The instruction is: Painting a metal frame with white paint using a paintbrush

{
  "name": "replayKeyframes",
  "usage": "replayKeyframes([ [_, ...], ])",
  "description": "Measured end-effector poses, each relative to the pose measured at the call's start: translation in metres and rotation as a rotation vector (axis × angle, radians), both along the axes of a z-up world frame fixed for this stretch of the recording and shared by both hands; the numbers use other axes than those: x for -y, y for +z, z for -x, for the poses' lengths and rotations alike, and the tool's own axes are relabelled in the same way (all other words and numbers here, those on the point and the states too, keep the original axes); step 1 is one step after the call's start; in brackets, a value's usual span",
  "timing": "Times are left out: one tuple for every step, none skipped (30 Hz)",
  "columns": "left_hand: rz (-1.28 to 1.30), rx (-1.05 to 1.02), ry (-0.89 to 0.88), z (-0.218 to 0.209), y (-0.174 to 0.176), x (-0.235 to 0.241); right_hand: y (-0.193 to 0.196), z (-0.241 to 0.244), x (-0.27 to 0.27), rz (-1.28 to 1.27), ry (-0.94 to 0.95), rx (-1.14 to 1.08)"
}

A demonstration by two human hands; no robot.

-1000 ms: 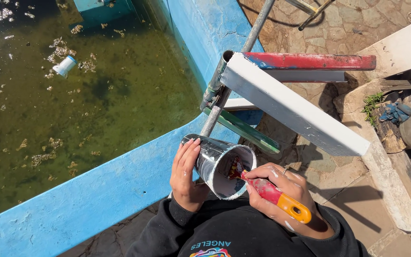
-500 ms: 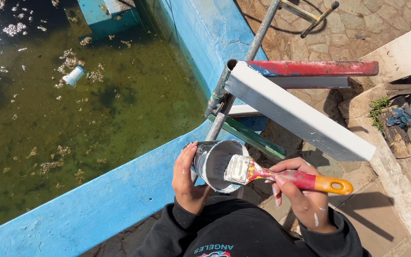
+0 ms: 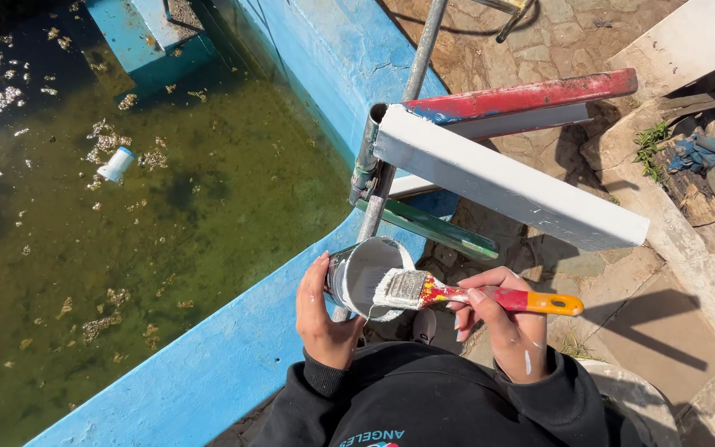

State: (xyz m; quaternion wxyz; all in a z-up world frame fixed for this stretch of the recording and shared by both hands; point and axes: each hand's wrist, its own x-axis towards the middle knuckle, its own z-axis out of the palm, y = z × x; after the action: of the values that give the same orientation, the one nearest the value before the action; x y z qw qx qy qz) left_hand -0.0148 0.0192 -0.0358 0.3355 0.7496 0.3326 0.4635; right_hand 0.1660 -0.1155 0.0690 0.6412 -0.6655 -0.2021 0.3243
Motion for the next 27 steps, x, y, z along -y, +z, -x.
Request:
replayKeyframes([
  [0.007, -0.018, 0.006, 0.000, -0.004, 0.000, 0.000, 0.001, 0.000, 0.033, -0.004, -0.002],
  [0.017, -0.037, 0.009, 0.001, -0.009, 0.001, 0.001, 0.002, 0.002, 0.068, -0.011, -0.006],
  [0.019, -0.039, -0.002, 0.000, -0.007, 0.001, 0.001, 0.005, 0.003, 0.070, -0.022, -0.008],
  [0.010, -0.035, -0.004, -0.002, -0.007, 0.001, 0.002, 0.007, 0.004, 0.079, -0.020, 0.016],
  [0.001, -0.031, -0.005, -0.004, -0.006, 0.001, 0.002, 0.008, 0.004, 0.089, -0.019, 0.039],
  [0.007, -0.031, -0.016, -0.003, -0.006, 0.003, 0.001, 0.010, 0.006, 0.096, -0.029, 0.038],
  [0.021, -0.025, -0.039, -0.002, -0.007, 0.005, 0.000, 0.012, 0.008, 0.108, -0.024, 0.065],
  [0.030, -0.015, -0.064, -0.003, -0.008, 0.005, -0.002, 0.012, 0.009, 0.117, -0.022, 0.095],
  [0.033, -0.013, -0.076, -0.002, -0.008, 0.005, 0.001, 0.013, 0.006, 0.120, -0.033, 0.097],
  [0.047, -0.020, -0.077, -0.001, -0.009, 0.006, 0.004, 0.014, 0.005, 0.113, 0.006, 0.123],
  [0.061, -0.028, -0.079, 0.000, -0.010, 0.008, 0.007, 0.014, 0.004, 0.107, 0.045, 0.149],
  [0.064, -0.026, -0.092, 0.001, -0.012, 0.008, 0.007, 0.017, 0.005, 0.111, 0.032, 0.151],
  [0.070, -0.028, -0.095, 0.002, -0.013, 0.009, 0.008, 0.019, 0.006, 0.111, 0.039, 0.137],
  [0.075, -0.032, -0.095, 0.003, -0.015, 0.009, 0.008, 0.021, 0.006, 0.110, 0.049, 0.122],
  [0.078, -0.031, -0.105, 0.003, -0.015, 0.010, 0.008, 0.023, 0.008, 0.113, 0.039, 0.122],
  [0.069, -0.032, -0.102, 0.002, -0.015, 0.010, 0.007, 0.023, 0.009, 0.104, 0.052, 0.162],
  [0.060, -0.033, -0.100, 0.002, -0.015, 0.009, 0.006, 0.024, 0.010, 0.095, 0.064, 0.202],
  [0.059, -0.031, -0.102, 0.001, -0.015, 0.010, 0.003, 0.022, 0.012, 0.095, 0.061, 0.204],
  [0.067, -0.030, -0.107, 0.000, -0.016, 0.010, -0.001, 0.021, 0.014, 0.092, 0.048, 0.175],
  [0.075, -0.029, -0.109, 0.000, -0.016, 0.011, -0.005, 0.020, 0.016, 0.090, 0.036, 0.146],
  [0.076, -0.029, -0.110, -0.002, -0.014, 0.011, -0.004, 0.019, 0.017, 0.091, 0.035, 0.146],
  [0.077, -0.033, -0.111, -0.003, -0.013, 0.012, -0.004, 0.019, 0.018, 0.084, 0.041, 0.134],
  [0.078, -0.037, -0.113, -0.003, -0.011, 0.012, -0.003, 0.018, 0.019, 0.076, 0.047, 0.122],
  [0.079, -0.038, -0.113, -0.004, -0.012, 0.013, -0.002, 0.019, 0.021, 0.077, 0.047, 0.121],
  [0.087, -0.042, -0.117, -0.004, -0.013, 0.014, 0.000, 0.020, 0.022, 0.086, 0.050, 0.176],
  [0.095, -0.046, -0.120, -0.004, -0.013, 0.015, 0.001, 0.021, 0.023, 0.094, 0.053, 0.230],
  [0.096, -0.047, -0.119, -0.005, -0.014, 0.015, 0.002, 0.020, 0.023, 0.095, 0.054, 0.229],
])
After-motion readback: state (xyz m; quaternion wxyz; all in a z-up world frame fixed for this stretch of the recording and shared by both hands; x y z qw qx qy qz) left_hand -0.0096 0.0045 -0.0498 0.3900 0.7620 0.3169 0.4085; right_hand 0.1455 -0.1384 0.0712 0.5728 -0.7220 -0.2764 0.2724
